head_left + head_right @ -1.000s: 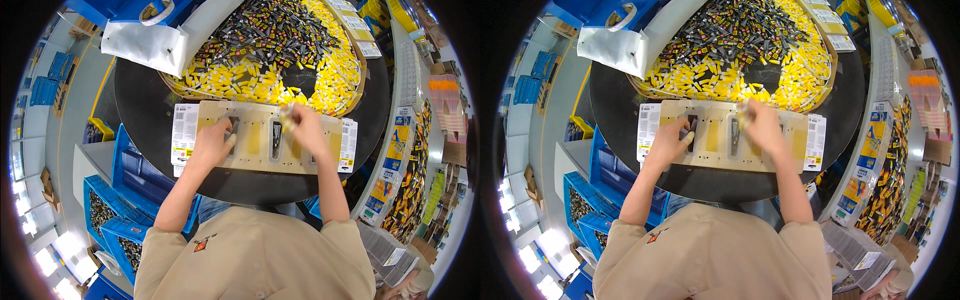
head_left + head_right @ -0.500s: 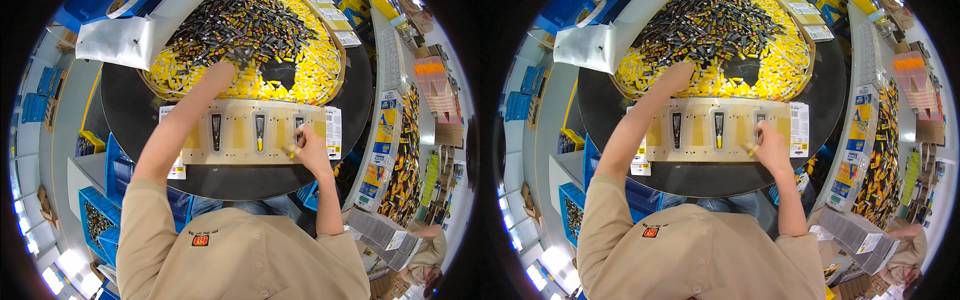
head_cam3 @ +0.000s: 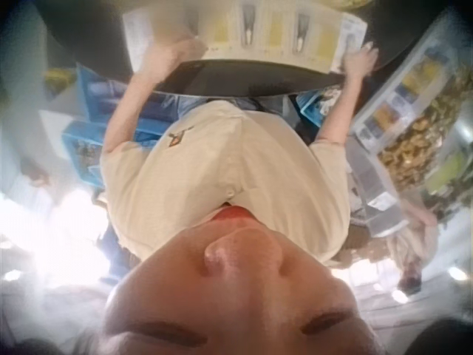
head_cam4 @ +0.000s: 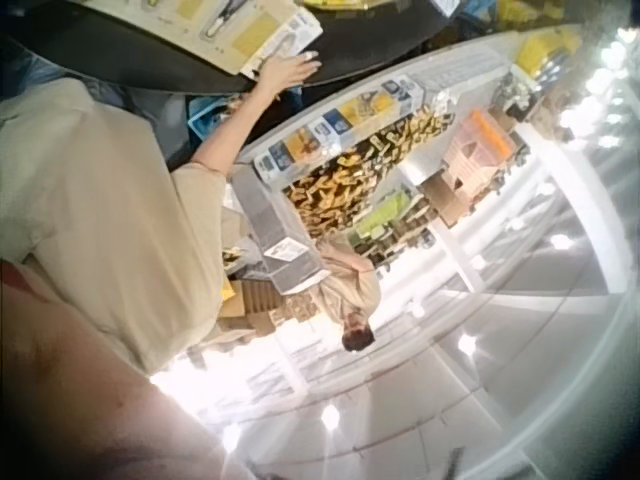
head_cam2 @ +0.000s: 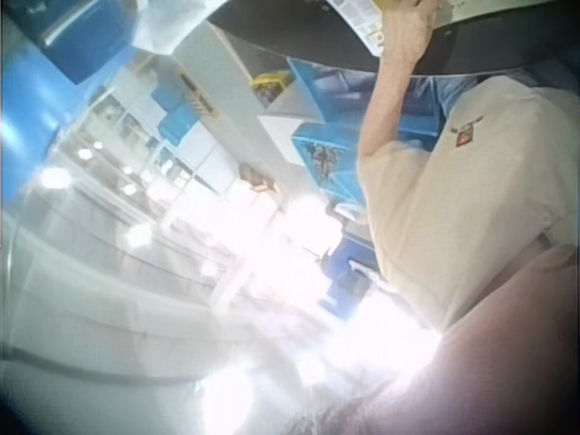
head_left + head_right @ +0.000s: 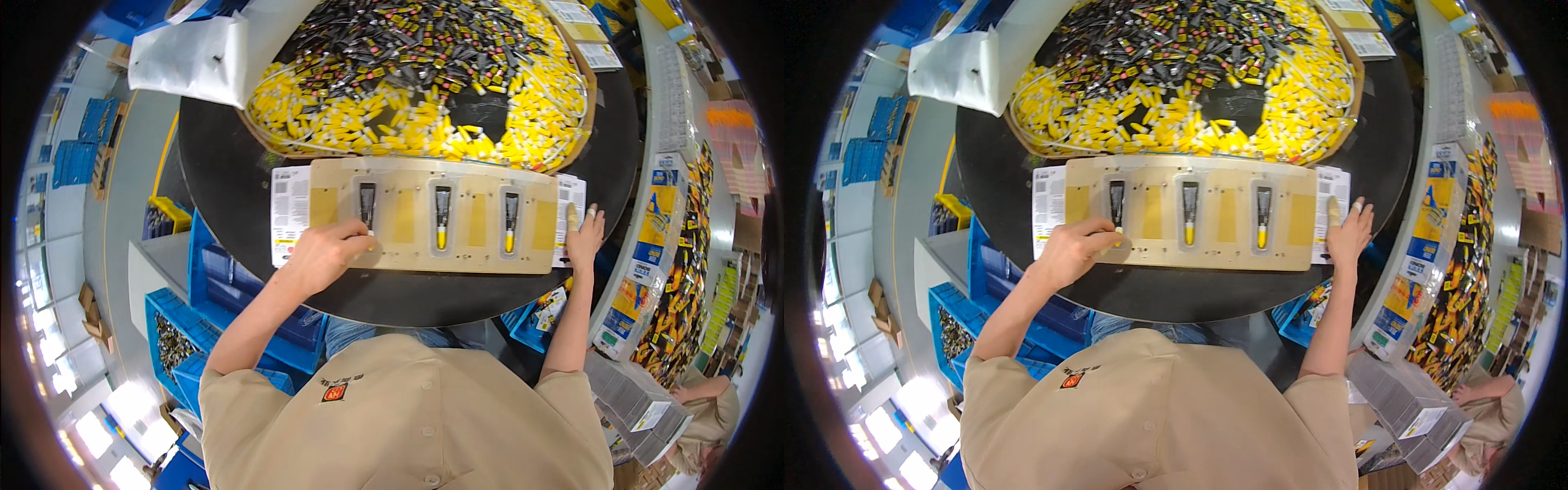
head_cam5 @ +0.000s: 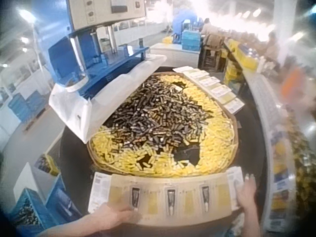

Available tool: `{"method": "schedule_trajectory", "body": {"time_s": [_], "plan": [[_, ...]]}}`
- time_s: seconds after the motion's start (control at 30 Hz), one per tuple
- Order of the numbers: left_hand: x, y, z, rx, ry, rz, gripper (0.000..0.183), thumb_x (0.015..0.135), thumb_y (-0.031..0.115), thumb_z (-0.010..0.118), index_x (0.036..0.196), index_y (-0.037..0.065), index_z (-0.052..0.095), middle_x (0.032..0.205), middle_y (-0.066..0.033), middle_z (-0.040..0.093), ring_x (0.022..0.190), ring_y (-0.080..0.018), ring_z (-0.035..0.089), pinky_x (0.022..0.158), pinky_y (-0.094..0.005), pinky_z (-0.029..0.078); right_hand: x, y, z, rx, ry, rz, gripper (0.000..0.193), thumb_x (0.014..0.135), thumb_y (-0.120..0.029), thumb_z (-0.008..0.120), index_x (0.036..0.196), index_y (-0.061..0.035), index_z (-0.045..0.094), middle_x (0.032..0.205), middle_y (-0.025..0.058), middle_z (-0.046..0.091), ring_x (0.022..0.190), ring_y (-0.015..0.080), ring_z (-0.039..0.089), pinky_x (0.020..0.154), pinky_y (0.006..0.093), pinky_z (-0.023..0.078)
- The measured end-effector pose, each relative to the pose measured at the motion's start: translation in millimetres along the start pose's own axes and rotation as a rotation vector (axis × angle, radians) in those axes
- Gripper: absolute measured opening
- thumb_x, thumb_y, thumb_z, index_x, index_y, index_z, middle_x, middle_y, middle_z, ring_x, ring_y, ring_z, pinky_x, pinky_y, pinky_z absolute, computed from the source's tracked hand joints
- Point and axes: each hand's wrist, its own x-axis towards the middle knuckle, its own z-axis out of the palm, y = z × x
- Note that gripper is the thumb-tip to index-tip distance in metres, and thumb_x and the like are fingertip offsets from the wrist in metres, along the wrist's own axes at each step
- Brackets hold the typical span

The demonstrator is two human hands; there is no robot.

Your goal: The person repeatedly picks up small yellow and black components from a rotating bin, places them into a wooden jig, and secures them into white cardboard packaging. The person then removes the completed packages from the jig and sets them aside.

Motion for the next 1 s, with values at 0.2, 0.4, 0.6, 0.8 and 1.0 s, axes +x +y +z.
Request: {"method": "schedule_trajectory", "body": {"time_s": [0.2, 0.4, 0.6, 0.8, 1.0], "plan": [[-11.7, 1.2, -2.5, -0.047, 0.034, -0.148, 0.042, 0.07, -0.002, 0.067, 0.11, 0.011, 0.068, 0.104, -0.0072, 0.064, 0.085, -0.0304, 0.065, 0.072, -0.0361, 0.055, -7.1, -0.7, 6.0, 0.287, 0.327, -0.265, 0.04, 0.096, -0.024, 0.055, 0.13, -0.0032, 0.057, 0.139, 0.0181, 0.052, 0.131, 0.0396, 0.044, 0.107, 0.0478, 0.036], [-40.9, -56.3, -22.5, 0.204, 0.228, -0.858, 0.071, 0.078, 0.029, 0.079, 0.13, -0.009, 0.049, 0.129, -0.0272, 0.048, 0.107, -0.0404, 0.06, 0.087, -0.0398, 0.052, -65.0, -58.5, -85.1, 0.408, 0.217, -0.024, 0.023, 0.093, -0.013, 0.057, 0.108, 0.0024, 0.063, 0.11, 0.026, 0.061, 0.105, 0.0359, 0.06, 0.084, 0.0427, 0.047], [-28.8, -49.7, -55.6, 0.38, 0.035, -0.804, 0.035, 0.079, 0.016, 0.075, 0.102, -0.004, 0.057, 0.108, -0.0276, 0.063, 0.093, -0.0443, 0.064, 0.08, -0.0458, 0.053, -124.5, -146.9, -58.0, 0.733, -0.048, -0.281, 0.027, 0.091, -0.005, 0.053, 0.115, 0.0066, 0.052, 0.088, 0.0292, 0.064, 0.087, 0.0489, 0.061, 0.077, 0.0486, 0.048], [-27.3, 4.2, -63.3, -0.332, 0.285, -0.596, 0.019, 0.082, 0.009, 0.072, 0.094, -0.001, 0.062, 0.078, -0.0142, 0.068, 0.06, -0.0214, 0.068, 0.056, -0.0324, 0.051, -126.5, -169.3, -28.4, 0.91, 0.026, -0.258, 0.035, 0.097, -0.012, 0.055, 0.129, 0.0021, 0.05, 0.113, 0.0236, 0.065, 0.107, 0.0354, 0.063, 0.091, 0.0388, 0.048], [1.4, 8.7, 0.9, -0.087, 0.31, -0.529, 0.043, 0.08, 0.012, 0.073, 0.12, 0.002, 0.059, 0.129, -0.0244, 0.055, 0.093, -0.0364, 0.067, 0.071, -0.0392, 0.055, -107.2, -112.4, -47.4, 0.37, 0.056, -0.292, 0.049, 0.092, -0.008, 0.054, 0.141, -0.0088, 0.049, 0.132, 0.0201, 0.052, 0.128, 0.0376, 0.045, 0.107, 0.0466, 0.035]]}}
